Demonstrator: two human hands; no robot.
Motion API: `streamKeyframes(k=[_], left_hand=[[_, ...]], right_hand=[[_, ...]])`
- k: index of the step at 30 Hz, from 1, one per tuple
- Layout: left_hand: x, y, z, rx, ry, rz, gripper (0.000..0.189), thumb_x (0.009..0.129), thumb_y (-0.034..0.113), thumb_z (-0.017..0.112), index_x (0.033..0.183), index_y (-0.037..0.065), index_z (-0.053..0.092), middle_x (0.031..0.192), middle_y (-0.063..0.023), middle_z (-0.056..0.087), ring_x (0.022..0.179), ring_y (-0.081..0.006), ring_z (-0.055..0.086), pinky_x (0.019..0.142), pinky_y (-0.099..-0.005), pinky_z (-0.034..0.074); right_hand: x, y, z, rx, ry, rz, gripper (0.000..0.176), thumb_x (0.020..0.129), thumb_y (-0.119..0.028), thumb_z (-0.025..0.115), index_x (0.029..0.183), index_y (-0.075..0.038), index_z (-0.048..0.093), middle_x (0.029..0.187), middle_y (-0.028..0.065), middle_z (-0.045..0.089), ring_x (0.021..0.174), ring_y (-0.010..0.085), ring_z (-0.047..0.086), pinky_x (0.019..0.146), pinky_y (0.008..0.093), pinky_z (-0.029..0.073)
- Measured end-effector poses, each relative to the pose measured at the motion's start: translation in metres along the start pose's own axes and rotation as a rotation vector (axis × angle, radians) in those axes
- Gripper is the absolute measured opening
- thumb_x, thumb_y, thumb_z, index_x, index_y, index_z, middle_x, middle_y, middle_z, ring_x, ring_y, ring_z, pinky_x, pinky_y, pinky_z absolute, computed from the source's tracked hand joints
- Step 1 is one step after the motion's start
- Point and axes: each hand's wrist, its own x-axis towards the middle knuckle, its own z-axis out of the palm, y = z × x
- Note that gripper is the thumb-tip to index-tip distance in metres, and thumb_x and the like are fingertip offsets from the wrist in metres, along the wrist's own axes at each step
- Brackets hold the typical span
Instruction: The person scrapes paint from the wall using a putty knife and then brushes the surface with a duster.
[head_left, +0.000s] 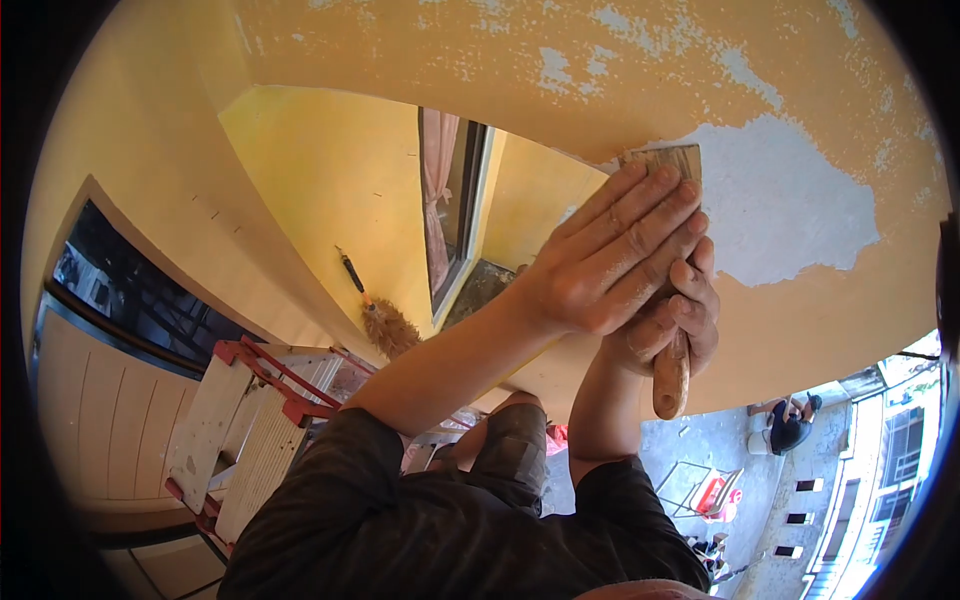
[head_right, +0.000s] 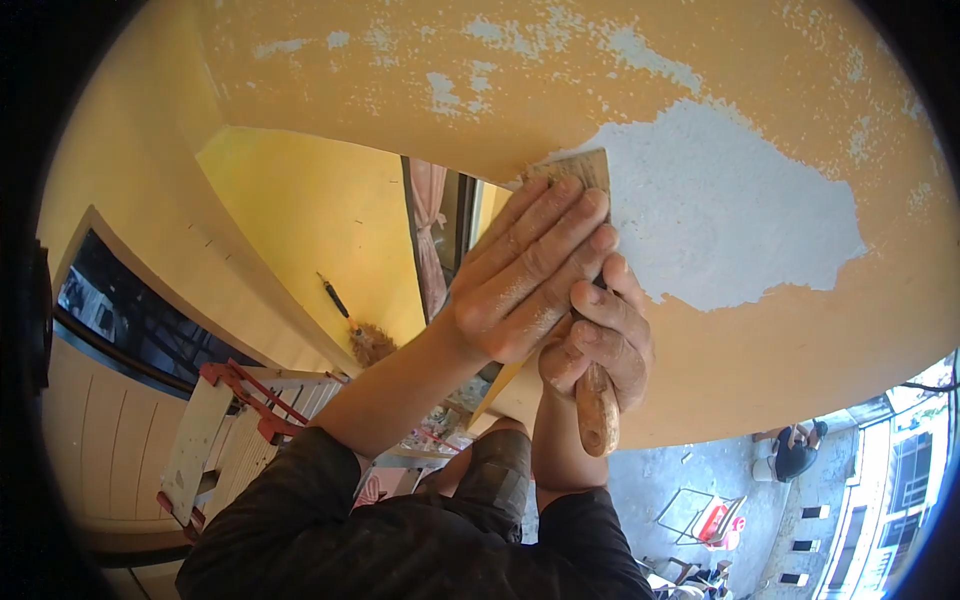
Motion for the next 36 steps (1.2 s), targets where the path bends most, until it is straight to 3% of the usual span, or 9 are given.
streamKeyframes(k=[6,8,15,34,36], left_hand=[[0.000,-0.004,0.007,0.072,0.032,0.019,0.027,0.082,0.014,0.058,0.100,-0.003,0.068,0.115,-0.0174,0.063,0.115,-0.0334,0.056,0.100,-0.0477,0.043],[-0.001,-0.004,0.006,0.082,0.024,0.025,0.027,0.082,0.014,0.058,0.101,-0.003,0.068,0.115,-0.0173,0.063,0.115,-0.0333,0.056,0.100,-0.0477,0.043],[0.002,-0.002,0.011,0.117,0.071,0.008,0.028,0.082,0.014,0.060,0.103,-0.002,0.067,0.115,-0.0178,0.063,0.115,-0.0338,0.057,0.099,-0.0474,0.043],[0.002,-0.005,0.005,0.113,0.037,0.060,0.029,0.080,0.011,0.060,0.104,-0.004,0.066,0.117,-0.0188,0.061,0.115,-0.0353,0.056,0.098,-0.0490,0.044],[0.001,-0.004,0.002,0.070,0.003,0.053,0.029,0.081,0.009,0.064,0.107,-0.005,0.065,0.115,-0.0214,0.062,0.114,-0.0378,0.056,0.097,-0.0515,0.044]], right_hand=[[0.003,0.001,0.001,0.052,0.059,0.102,0.017,0.092,-0.021,0.059,0.091,-0.004,0.055,0.110,0.0209,0.063,0.120,0.0394,0.050,0.102,0.0520,0.040],[0.002,0.004,0.000,0.074,-0.007,0.100,0.014,0.097,-0.017,0.047,0.102,-0.006,0.055,0.118,0.0183,0.060,0.120,0.0367,0.051,0.105,0.0522,0.036],[0.001,-0.003,0.009,0.197,0.060,0.236,0.014,0.096,-0.012,0.047,0.102,-0.007,0.059,0.130,0.0201,0.052,0.126,0.0362,0.044,0.107,0.0524,0.033],[-0.003,-0.008,0.013,0.225,0.135,0.290,0.012,0.094,-0.012,0.050,0.099,-0.007,0.060,0.132,0.0215,0.050,0.125,0.0374,0.045,0.106,0.0522,0.035],[-0.002,-0.008,0.013,0.348,0.122,0.299,0.012,0.094,-0.012,0.051,0.099,-0.007,0.061,0.131,0.0216,0.050,0.124,0.0373,0.046,0.106,0.0522,0.035]])
